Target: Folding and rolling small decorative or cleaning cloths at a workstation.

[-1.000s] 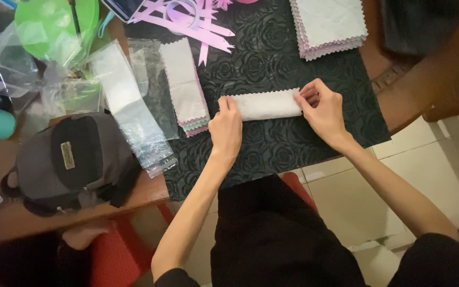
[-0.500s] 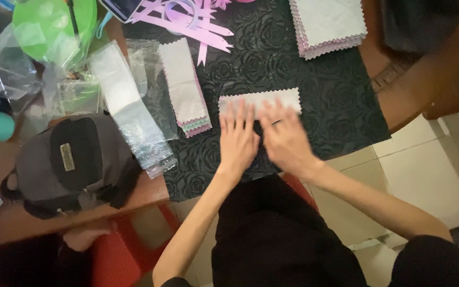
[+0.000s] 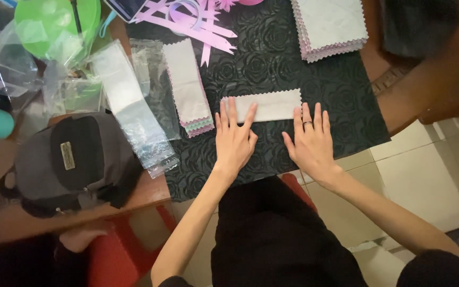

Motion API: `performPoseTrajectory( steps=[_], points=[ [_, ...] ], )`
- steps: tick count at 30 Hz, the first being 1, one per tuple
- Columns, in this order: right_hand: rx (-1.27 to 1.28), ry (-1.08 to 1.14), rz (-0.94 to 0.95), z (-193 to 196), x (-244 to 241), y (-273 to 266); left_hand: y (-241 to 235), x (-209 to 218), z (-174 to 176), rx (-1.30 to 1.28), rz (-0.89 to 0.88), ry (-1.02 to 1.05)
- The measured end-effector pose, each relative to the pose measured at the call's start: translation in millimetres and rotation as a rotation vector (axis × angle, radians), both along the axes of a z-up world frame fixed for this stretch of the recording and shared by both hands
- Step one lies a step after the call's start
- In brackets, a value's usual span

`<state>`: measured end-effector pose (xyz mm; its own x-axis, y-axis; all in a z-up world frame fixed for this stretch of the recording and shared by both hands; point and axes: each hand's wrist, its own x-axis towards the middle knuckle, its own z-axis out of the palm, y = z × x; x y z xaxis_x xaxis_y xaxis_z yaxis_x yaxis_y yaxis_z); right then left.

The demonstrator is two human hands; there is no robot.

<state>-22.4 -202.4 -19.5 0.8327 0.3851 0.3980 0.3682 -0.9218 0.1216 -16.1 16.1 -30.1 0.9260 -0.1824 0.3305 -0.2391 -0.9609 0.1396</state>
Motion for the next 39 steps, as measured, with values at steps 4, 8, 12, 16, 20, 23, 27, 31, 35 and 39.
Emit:
performPoseTrajectory(
  steps=[4,8,12,16,20,23,27,31,35,39],
  points=[
    [0.011,-0.099,0.016,13,16,4,1,10,-4,0.104,-0.002,-0.108],
    [0.141,-0.123,0.183,27,33,18,-4,19,12,0.228,-0.058,-0.375],
    [0.262,-0.096,0.304,14,72,17,-7,31,32,0.185,-0.139,-0.353],
    [0.361,0.081,0.339,64,112,7,10,37,97,-0.011,-0.200,-0.302],
    [0.281,0.306,0.474,136,157,38,49,42,154,-0.285,-0.194,-0.066],
    [0.184,0.265,0.568,143,208,85,91,51,186,-0.452,-0.159,0.012],
    [0.205,-0.080,0.755,109,268,166,129,51,197,-0.525,-0.053,-0.182],
    [0.060,-0.408,0.818,86,284,216,141,47,145,-0.114,-0.167,-0.394],
    [-0.096,-0.607,0.977,83,277,223,143,36,92,0.219,-0.216,-0.436],
    [-0.162,-0.686,1.027,87,276,224,135,26,74,0.187,-0.230,-0.423]
  ],
)
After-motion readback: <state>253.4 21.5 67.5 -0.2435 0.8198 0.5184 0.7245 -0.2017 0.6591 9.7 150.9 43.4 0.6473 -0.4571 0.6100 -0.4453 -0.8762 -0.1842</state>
